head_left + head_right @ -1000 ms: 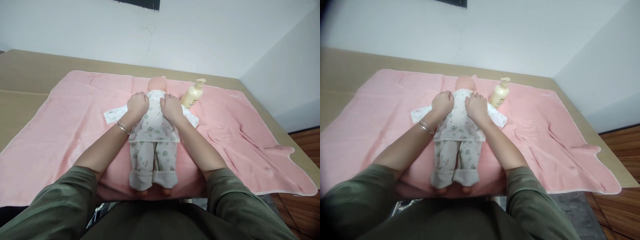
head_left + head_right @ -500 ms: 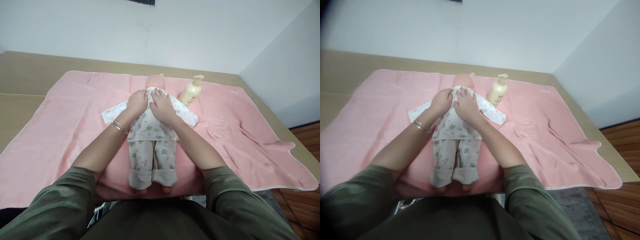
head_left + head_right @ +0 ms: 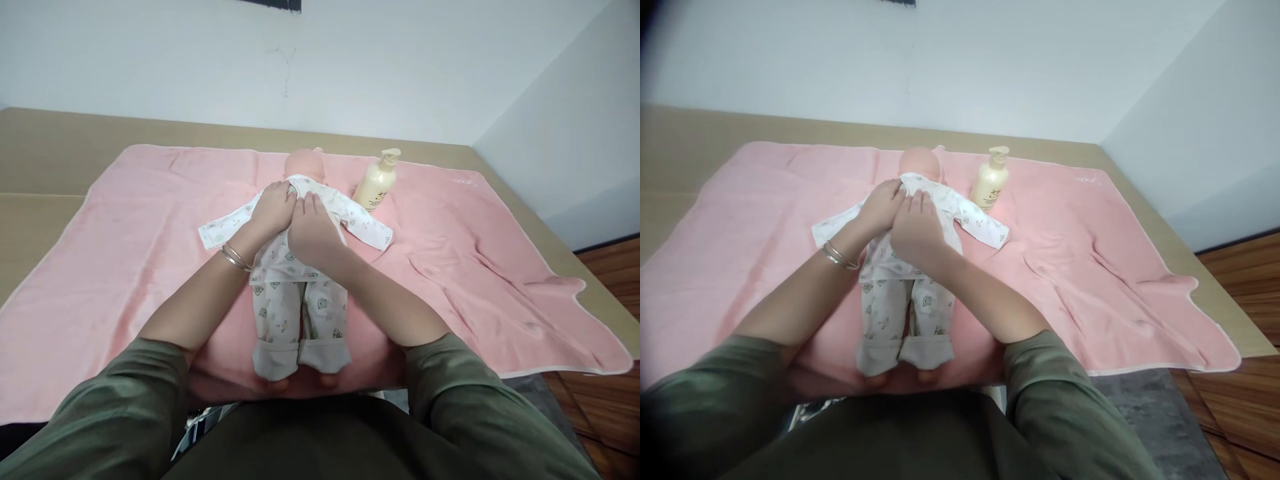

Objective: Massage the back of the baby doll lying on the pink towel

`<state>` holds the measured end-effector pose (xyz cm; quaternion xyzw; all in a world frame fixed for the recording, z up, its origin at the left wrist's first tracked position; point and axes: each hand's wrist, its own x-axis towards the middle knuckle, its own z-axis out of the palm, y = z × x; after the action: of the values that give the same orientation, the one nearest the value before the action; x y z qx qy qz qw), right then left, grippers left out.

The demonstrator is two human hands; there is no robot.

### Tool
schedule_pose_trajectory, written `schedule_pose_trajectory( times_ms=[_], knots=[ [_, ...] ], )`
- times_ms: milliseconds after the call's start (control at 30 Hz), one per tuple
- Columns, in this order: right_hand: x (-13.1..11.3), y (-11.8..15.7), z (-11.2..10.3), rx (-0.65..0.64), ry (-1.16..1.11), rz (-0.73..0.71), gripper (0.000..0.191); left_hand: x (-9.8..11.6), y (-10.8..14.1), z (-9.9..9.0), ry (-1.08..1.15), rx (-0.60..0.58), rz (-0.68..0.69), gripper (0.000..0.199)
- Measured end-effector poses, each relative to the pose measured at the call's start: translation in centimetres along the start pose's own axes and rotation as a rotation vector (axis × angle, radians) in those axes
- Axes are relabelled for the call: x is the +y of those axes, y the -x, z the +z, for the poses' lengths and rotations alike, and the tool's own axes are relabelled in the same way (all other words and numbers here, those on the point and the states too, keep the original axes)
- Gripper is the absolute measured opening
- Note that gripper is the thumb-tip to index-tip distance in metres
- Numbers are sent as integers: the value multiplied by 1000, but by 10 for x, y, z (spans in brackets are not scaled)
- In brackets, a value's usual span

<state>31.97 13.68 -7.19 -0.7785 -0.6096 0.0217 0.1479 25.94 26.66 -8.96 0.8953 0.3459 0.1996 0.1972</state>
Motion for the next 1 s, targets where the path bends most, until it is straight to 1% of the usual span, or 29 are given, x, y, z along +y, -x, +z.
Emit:
schedule_pose_trajectory(
  times_ms=[67,133,167,233,333,400,467,533,667,733,767,833,933,1000],
  knots=[
    [-7,3,-1,-40,-19,-22,71,-4,-5,0,64,-7,-29,48],
    [1,-4,-3,-51,-46,-34,69,-1,-3,-1,58,-10,-34,49],
    [10,-11,-4,-40,-60,-24,67,3,1,-2,23,-10,-31,50],
    [32,-28,-5,0,-99,45,66,13,13,-1,-74,-6,1,51],
    [63,-47,-2,39,-165,157,69,27,34,1,-167,-36,99,55],
    [73,-51,-1,33,-171,191,69,32,42,3,-185,-83,155,59],
    [69,-46,-2,32,-130,210,68,30,40,3,-187,-93,180,56],
    [55,-36,-2,49,-65,197,67,24,29,3,-141,-55,155,49],
    [19,-13,-1,46,47,95,67,4,2,4,83,29,23,51],
    [15,-11,0,30,59,30,64,-4,-4,7,141,47,-3,51],
    [18,-13,0,28,41,1,62,-6,-5,10,146,55,-11,50],
    [32,-24,-1,39,-36,-17,60,-6,-4,13,128,71,-14,50],
    [58,-41,-1,54,-138,40,63,-3,0,17,91,94,-5,51],
    [68,-48,1,52,-151,62,65,-2,0,18,84,99,-6,51]
  ],
)
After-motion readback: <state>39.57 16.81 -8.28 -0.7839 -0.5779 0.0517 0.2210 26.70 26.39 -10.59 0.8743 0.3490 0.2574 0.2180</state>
